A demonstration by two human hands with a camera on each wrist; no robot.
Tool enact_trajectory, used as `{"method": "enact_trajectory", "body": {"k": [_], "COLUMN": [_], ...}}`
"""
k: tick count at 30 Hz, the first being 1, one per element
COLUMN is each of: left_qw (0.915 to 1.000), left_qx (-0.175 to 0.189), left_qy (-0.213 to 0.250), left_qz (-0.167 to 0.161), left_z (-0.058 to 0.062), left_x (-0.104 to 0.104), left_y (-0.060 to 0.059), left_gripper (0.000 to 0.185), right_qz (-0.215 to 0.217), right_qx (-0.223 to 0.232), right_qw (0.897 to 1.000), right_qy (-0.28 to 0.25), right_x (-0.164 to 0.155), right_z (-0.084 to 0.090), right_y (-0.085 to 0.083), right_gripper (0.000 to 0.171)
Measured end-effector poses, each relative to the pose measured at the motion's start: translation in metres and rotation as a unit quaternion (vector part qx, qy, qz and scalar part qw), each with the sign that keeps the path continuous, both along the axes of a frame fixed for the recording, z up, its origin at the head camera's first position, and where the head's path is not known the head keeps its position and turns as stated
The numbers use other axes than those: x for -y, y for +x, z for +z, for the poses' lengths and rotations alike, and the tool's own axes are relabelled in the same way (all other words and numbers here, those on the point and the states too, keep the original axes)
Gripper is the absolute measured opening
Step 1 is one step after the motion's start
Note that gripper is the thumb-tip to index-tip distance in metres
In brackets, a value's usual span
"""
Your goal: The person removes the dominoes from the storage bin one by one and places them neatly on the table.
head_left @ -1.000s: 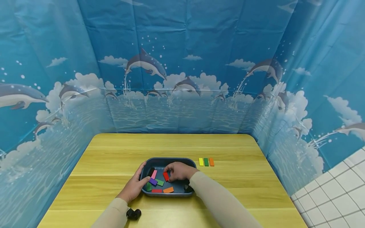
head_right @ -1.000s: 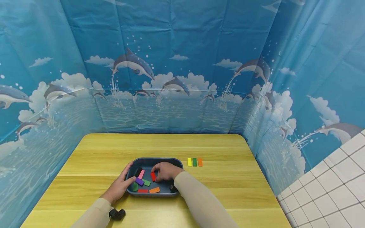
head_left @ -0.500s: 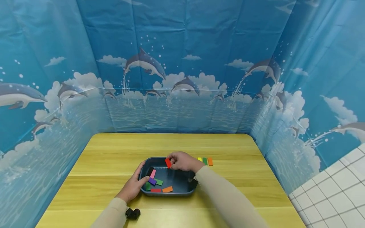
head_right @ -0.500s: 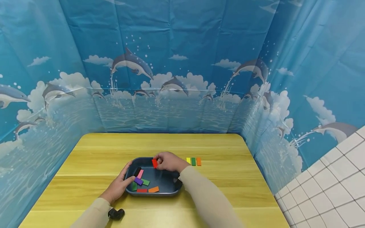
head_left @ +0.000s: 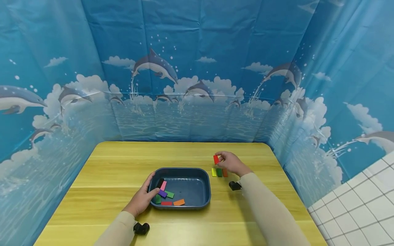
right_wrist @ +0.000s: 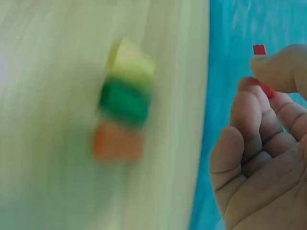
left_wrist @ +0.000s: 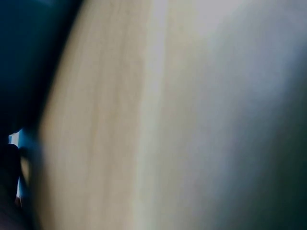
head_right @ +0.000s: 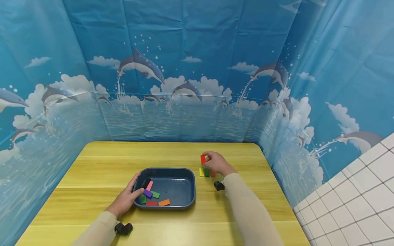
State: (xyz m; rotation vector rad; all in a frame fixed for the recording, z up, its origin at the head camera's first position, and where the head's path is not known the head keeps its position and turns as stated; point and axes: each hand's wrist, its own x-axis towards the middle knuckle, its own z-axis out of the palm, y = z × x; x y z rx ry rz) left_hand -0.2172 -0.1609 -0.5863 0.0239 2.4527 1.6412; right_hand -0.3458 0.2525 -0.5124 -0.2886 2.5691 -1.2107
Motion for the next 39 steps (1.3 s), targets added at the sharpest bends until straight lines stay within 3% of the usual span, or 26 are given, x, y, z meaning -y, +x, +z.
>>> {"method": "enact_trajectory", "body": {"k": [8, 20, 39], "left_qw": [0.9999, 0.9999, 0.9999], "left_qx": [-0.003, -0.002, 0.001], "left_qy": [-0.011, -0.009, -0.015], "left_qz": [0.003, 0.004, 0.004], "left_z": [0.0, 0.0, -0.001], "left_x": [0.003, 0.002, 0.0], "left_y": [-0.001, -0.001, 0.0], "left_gripper": [0.074, 0.073, 0.074], "right_qz": [-0.046, -0.055, -0.06], "right_qx": [0.008, 0.009, 0.017], "right_qw": [0.998, 0.994, 0.996], "right_qy": [0.046, 0.09, 0.069], "right_x": [-0.052, -0.068, -0.068], "right_z": [-0.03, -0.056, -0.065], "right_y": [0.0, 0.007, 0.012], "right_gripper": [0.054, 0.051, 0.05]}}
